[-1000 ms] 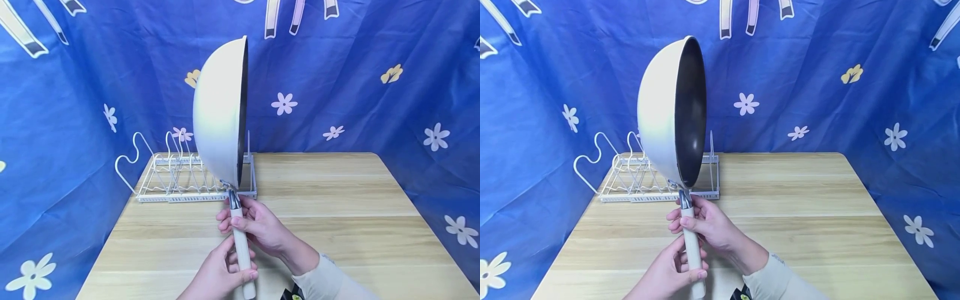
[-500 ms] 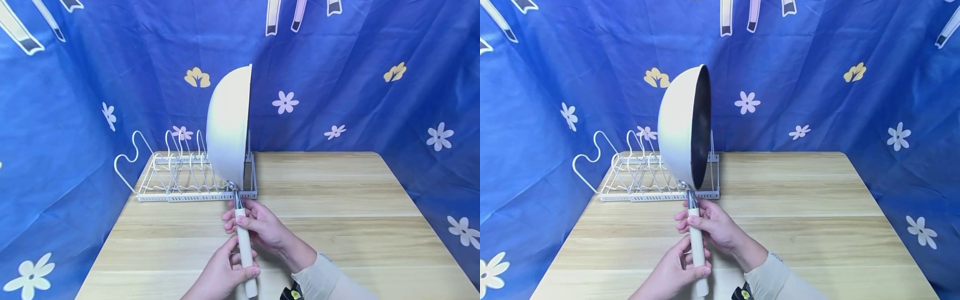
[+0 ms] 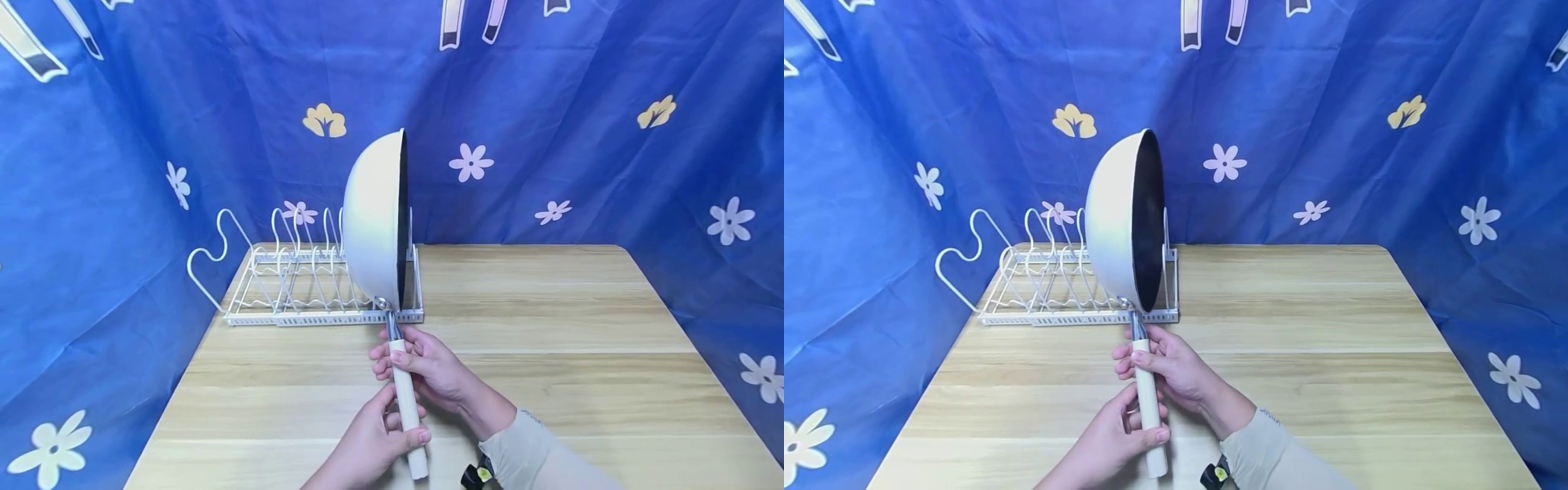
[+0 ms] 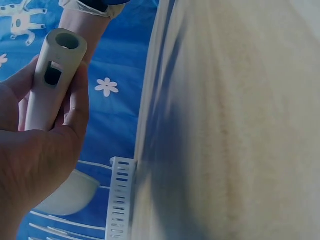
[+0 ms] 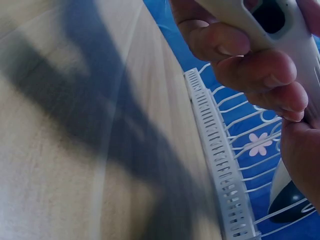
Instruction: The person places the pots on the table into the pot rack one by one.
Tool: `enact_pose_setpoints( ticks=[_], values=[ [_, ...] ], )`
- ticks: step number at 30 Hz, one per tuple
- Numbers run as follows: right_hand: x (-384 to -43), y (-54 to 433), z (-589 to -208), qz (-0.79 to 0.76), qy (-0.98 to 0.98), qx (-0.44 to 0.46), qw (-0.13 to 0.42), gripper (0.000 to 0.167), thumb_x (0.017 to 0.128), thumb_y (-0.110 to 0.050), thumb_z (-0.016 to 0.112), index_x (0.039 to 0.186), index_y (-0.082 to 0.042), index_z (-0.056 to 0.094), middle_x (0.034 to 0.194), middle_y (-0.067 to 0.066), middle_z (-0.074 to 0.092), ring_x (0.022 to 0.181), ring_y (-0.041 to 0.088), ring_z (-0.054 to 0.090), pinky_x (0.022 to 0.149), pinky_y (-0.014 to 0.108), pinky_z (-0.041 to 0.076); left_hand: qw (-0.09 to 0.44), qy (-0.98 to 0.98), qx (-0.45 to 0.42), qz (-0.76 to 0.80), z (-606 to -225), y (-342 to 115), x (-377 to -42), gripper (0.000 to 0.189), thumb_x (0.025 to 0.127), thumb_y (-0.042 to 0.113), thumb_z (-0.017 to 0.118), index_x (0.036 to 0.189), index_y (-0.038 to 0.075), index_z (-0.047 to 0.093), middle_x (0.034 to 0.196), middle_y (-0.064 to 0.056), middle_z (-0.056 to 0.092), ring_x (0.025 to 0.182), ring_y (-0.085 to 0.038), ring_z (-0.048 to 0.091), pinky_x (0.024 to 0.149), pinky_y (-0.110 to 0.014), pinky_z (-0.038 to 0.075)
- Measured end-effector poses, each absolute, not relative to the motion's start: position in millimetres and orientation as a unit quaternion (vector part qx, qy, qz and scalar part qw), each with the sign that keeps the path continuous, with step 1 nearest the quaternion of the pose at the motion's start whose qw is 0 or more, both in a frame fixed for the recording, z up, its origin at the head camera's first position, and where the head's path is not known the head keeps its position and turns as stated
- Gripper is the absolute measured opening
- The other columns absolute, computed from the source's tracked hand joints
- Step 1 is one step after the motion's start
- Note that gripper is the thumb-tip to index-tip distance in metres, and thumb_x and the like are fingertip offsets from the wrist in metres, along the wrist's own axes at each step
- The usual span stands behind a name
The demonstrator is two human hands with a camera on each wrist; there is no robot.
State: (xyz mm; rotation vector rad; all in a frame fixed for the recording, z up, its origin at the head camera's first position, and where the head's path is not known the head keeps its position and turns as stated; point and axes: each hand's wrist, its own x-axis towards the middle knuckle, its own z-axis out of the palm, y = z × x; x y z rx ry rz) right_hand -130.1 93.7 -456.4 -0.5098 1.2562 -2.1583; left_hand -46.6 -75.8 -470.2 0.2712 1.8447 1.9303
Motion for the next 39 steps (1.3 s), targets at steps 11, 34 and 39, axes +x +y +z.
enact_pose_setpoints(
  ticks=[11, 34, 39],
  values=[
    [-137.6, 95.2, -472.7, -0.813, 0.463, -0.169, 0.309, 0.044, 0.109, 0.0, 0.055, 0.149, 0.004, 0.038, 0.121, 0.001, 0.075, 0.103, 0.009, 0.076, 0.1, 0.025, 0.064, 0.236, 0.66, 0.074, 0.71, -483.4, -70.0, -51.3, 0.068, 0.094, 0.008, 0.084, 0.148, -0.006, 0.046, 0.126, -0.021, 0.069, 0.103, -0.01, 0.076, 0.084, -0.02, 0.064],
    [-141.1, 92.4, -481.8, -0.83, 0.436, -0.143, 0.315, 0.035, 0.109, 0.001, 0.053, 0.142, 0.0, 0.044, 0.123, 0.004, 0.074, 0.103, 0.011, 0.075, 0.101, 0.025, 0.063, 0.275, 0.636, 0.073, 0.717, -485.2, -73.4, -61.0, 0.063, 0.098, 0.011, 0.079, 0.148, -0.006, 0.045, 0.124, -0.018, 0.07, 0.101, -0.014, 0.075, 0.088, -0.023, 0.064],
    [-140.3, 90.1, -482.8, -0.832, 0.438, -0.144, 0.309, 0.032, 0.11, 0.002, 0.051, 0.14, -0.005, 0.049, 0.127, 0.004, 0.074, 0.107, 0.011, 0.074, 0.103, 0.026, 0.062, 0.287, 0.655, 0.099, 0.692, -480.7, -78.8, -66.1, 0.049, 0.105, 0.015, 0.071, 0.14, -0.01, 0.049, 0.111, -0.015, 0.073, 0.093, -0.013, 0.073, 0.083, -0.024, 0.064]
  ],
)
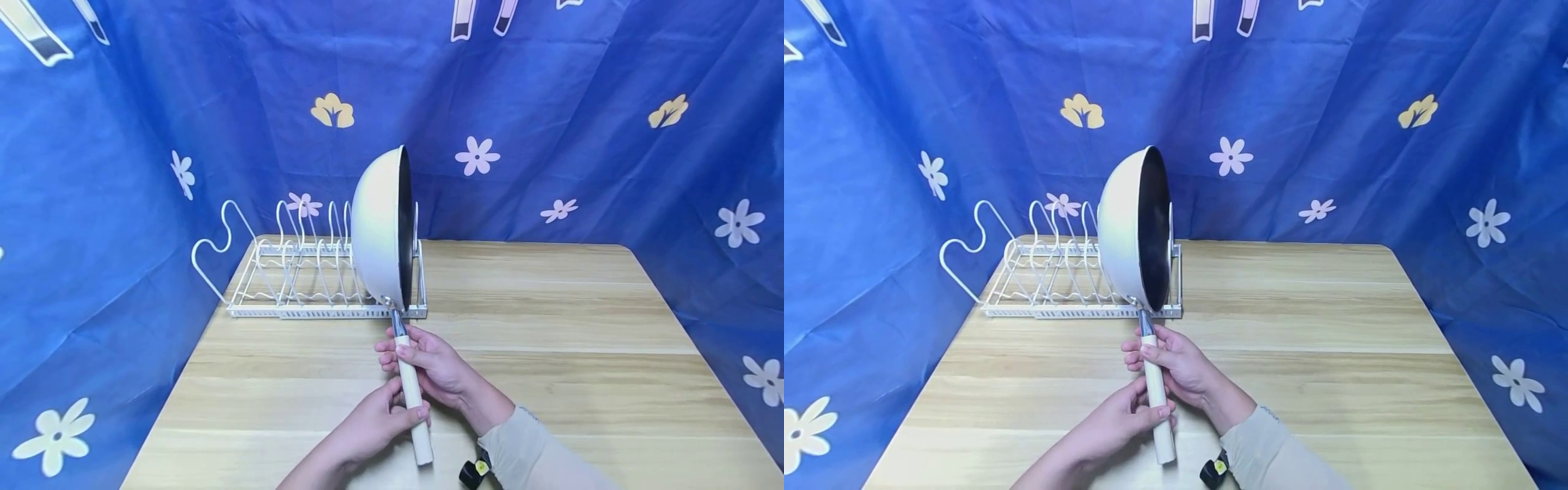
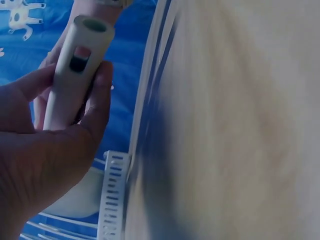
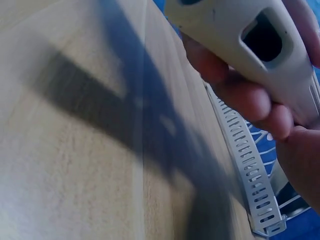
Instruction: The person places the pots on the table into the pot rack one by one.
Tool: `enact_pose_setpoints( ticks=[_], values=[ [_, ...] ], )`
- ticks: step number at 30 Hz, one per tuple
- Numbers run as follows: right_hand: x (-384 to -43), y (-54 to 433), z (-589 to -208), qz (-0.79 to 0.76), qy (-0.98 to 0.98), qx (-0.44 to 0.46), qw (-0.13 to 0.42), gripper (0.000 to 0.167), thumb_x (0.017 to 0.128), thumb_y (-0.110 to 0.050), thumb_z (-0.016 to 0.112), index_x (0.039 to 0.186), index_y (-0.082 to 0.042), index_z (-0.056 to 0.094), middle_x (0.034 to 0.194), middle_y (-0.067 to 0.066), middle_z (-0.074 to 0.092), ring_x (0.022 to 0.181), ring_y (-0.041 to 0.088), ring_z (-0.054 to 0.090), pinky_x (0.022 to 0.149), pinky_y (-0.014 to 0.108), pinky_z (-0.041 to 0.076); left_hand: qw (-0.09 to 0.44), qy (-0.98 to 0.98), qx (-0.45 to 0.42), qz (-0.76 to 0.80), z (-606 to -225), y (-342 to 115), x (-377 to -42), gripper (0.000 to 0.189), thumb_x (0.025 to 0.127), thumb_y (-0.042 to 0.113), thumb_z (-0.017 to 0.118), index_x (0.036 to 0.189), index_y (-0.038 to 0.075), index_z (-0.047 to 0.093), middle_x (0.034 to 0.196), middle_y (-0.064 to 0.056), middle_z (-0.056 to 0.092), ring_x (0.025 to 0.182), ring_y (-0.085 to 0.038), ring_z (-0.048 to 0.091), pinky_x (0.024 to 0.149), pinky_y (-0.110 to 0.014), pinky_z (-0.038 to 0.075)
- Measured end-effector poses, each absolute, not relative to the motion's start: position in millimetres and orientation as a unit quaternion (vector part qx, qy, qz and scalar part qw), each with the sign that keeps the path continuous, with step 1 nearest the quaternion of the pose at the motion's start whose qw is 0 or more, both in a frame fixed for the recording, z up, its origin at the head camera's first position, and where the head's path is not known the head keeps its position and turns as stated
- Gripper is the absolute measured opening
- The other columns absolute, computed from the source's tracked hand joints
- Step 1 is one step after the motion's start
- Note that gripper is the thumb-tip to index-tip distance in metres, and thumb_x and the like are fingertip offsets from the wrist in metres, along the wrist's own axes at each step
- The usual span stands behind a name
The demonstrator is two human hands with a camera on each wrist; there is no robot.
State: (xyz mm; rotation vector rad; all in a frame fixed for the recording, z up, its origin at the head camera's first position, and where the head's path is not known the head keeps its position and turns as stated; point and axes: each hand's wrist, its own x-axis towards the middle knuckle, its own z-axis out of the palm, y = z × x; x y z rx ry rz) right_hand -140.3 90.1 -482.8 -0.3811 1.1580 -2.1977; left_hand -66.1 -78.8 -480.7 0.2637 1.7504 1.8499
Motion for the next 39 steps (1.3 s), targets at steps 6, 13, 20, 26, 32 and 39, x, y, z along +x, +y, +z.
enact_pose_setpoints(
  ticks=[6, 13, 20, 26, 32, 39],
  values=[
    [-138.1, 90.4, -485.0, -0.832, 0.445, -0.147, 0.297, 0.036, 0.11, 0.001, 0.051, 0.146, 0.0, 0.044, 0.131, 0.003, 0.073, 0.11, 0.01, 0.073, 0.106, 0.026, 0.061, 0.27, 0.706, 0.112, 0.646, -477.3, -79.7, -70.3, 0.048, 0.102, 0.015, 0.076, 0.137, -0.008, 0.052, 0.1, -0.007, 0.072, 0.086, -0.015, 0.069, 0.075, -0.028, 0.065],
    [-136.0, 90.6, -488.9, -0.823, 0.488, -0.105, 0.273, 0.046, 0.109, -0.001, 0.057, 0.147, 0.007, 0.033, 0.123, 0.001, 0.077, 0.105, 0.009, 0.077, 0.104, 0.026, 0.062, 0.247, 0.761, 0.12, 0.588, -477.2, -78.1, -75.3, 0.055, 0.097, 0.014, 0.08, 0.14, -0.008, 0.052, 0.099, -0.008, 0.073, 0.083, -0.014, 0.068, 0.071, -0.025, 0.062],
    [-137.4, 90.7, -490.9, -0.781, 0.567, -0.061, 0.256, 0.055, 0.107, -0.004, 0.063, 0.15, 0.018, 0.038, 0.107, -0.004, 0.077, 0.097, 0.007, 0.075, 0.094, 0.022, 0.063, 0.222, 0.815, 0.115, 0.523, -475.4, -76.0, -77.9, 0.06, 0.093, 0.018, 0.084, 0.138, -0.009, 0.055, 0.098, -0.006, 0.072, 0.082, -0.014, 0.068, 0.071, -0.025, 0.06],
    [-137.6, 88.9, -489.5, -0.762, 0.597, -0.061, 0.243, 0.051, 0.106, -0.006, 0.066, 0.144, 0.019, 0.044, 0.102, -0.002, 0.075, 0.094, 0.009, 0.073, 0.089, 0.023, 0.064, 0.203, 0.856, 0.124, 0.459, -474.2, -76.3, -80.3, 0.044, 0.091, 0.028, 0.087, 0.121, 0.005, 0.064, 0.087, 0.002, 0.071, 0.076, -0.012, 0.063, 0.068, -0.026, 0.05],
    [-135.8, 86.6, -487.0, -0.739, 0.634, -0.054, 0.221, 0.048, 0.105, -0.008, 0.068, 0.142, 0.017, 0.051, 0.103, 0.012, 0.078, 0.091, 0.011, 0.075, 0.087, 0.024, 0.066, 0.203, 0.854, 0.134, 0.46, -471.6, -74.5, -81.6, 0.036, 0.091, 0.026, 0.087, 0.112, 0.009, 0.063, 0.087, 0.003, 0.071, 0.076, -0.012, 0.063, 0.067, -0.026, 0.05],
    [-132.0, 86.2, -487.5, -0.629, 0.762, -0.064, 0.141, 0.05, 0.104, -0.022, 0.074, 0.145, 0.004, 0.061, 0.112, 0.021, 0.078, 0.092, 0.013, 0.076, 0.087, 0.028, 0.066, 0.198, 0.875, 0.152, 0.414, -466.5, -73.3, -84.3, 0.031, 0.092, 0.03, 0.087, 0.105, 0.013, 0.064, 0.085, 0.004, 0.071, 0.075, -0.012, 0.06, 0.066, -0.028, 0.048]
  ],
)
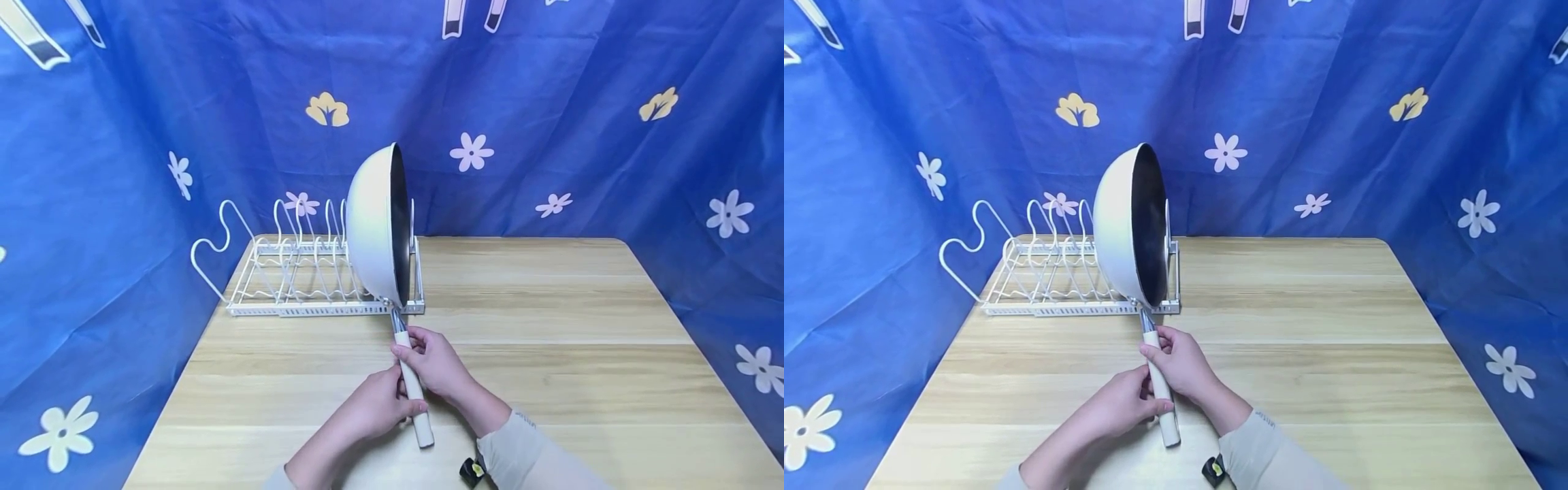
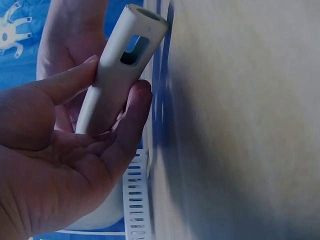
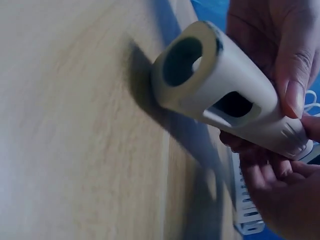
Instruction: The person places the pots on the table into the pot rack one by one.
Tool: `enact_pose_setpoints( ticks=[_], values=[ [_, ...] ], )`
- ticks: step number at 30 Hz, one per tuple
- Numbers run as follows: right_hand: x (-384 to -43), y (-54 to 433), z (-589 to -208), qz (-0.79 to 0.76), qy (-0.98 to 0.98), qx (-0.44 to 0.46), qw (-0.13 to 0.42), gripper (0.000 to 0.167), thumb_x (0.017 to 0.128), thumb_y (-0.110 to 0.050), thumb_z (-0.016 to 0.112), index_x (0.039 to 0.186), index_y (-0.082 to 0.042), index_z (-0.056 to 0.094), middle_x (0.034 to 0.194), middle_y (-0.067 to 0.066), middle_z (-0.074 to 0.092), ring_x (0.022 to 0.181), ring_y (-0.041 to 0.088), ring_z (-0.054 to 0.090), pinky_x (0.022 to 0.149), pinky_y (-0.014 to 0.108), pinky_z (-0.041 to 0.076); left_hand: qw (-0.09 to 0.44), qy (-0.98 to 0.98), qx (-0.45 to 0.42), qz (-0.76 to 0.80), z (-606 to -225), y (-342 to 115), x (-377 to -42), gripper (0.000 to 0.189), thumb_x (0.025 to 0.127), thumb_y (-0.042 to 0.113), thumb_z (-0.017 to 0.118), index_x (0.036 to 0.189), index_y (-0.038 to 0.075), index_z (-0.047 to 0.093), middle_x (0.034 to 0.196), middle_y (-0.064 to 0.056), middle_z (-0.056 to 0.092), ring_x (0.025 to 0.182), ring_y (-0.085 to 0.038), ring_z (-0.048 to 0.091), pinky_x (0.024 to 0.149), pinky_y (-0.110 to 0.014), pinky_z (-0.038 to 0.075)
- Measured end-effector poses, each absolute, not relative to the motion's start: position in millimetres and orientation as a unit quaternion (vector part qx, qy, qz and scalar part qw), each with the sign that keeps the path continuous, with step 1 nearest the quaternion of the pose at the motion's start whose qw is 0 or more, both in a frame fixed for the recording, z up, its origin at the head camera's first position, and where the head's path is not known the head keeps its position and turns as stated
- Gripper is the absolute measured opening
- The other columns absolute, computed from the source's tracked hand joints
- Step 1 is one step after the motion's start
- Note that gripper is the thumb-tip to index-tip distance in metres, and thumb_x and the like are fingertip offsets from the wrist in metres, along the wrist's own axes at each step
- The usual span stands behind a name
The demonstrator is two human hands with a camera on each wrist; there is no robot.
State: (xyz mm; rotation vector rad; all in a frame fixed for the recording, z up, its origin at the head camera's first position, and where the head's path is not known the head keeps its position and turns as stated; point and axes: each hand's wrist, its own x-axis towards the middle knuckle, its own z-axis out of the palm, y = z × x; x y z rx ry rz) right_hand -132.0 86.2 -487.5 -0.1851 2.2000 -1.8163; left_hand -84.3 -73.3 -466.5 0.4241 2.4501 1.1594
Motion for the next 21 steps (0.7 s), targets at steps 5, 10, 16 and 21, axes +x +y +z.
enact_pose_setpoints(
  ticks=[5, 10, 16, 21],
  values=[
    [-127.9, 86.6, -484.9, -0.46, 0.882, -0.092, 0.045, 0.051, 0.105, -0.038, 0.073, 0.144, -0.006, 0.067, 0.115, 0.006, 0.079, 0.112, 0.021, 0.073, 0.103, 0.044, 0.062, 0.184, 0.895, 0.164, 0.373, -464.5, -76.3, -87.3, 0.03, 0.091, 0.039, 0.086, 0.09, 0.018, 0.064, 0.071, 0.008, 0.062, 0.062, -0.01, 0.052, 0.055, -0.026, 0.041],
    [-121.7, 91.0, -477.1, -0.322, 0.937, -0.135, 0.0, 0.055, 0.107, -0.041, 0.067, 0.147, -0.002, 0.064, 0.136, 0.015, 0.075, 0.142, 0.037, 0.059, 0.123, 0.055, 0.047, 0.147, 0.918, 0.201, 0.307, -466.2, -76.9, -87.9, 0.037, 0.095, 0.049, 0.08, 0.076, 0.023, 0.061, 0.063, 0.013, 0.055, 0.057, -0.006, 0.047, 0.053, -0.026, 0.038],
    [-114.1, 102.2, -466.2, -0.198, 0.962, -0.189, -0.013, 0.057, 0.109, -0.045, 0.061, 0.147, -0.003, 0.063, 0.138, 0.017, 0.073, 0.155, 0.048, 0.045, 0.132, 0.065, 0.031, 0.114, 0.935, 0.265, 0.204, -460.7, -78.6, -79.4, 0.03, 0.102, 0.05, 0.071, 0.09, 0.023, 0.066, 0.071, 0.013, 0.057, 0.066, -0.007, 0.053, 0.061, -0.032, 0.047],
    [-110.8, 110.4, -455.1, -0.166, 0.965, -0.201, -0.006, 0.054, 0.11, -0.047, 0.058, 0.15, -0.009, 0.063, 0.141, 0.015, 0.072, 0.157, 0.05, 0.04, 0.131, 0.072, 0.028, 0.094, 0.942, 0.28, 0.158, -452.1, -83.5, -74.4, 0.034, 0.102, 0.049, 0.071, 0.117, 0.018, 0.072, 0.082, 0.009, 0.059, 0.074, -0.011, 0.059, 0.067, -0.037, 0.054]
  ],
)
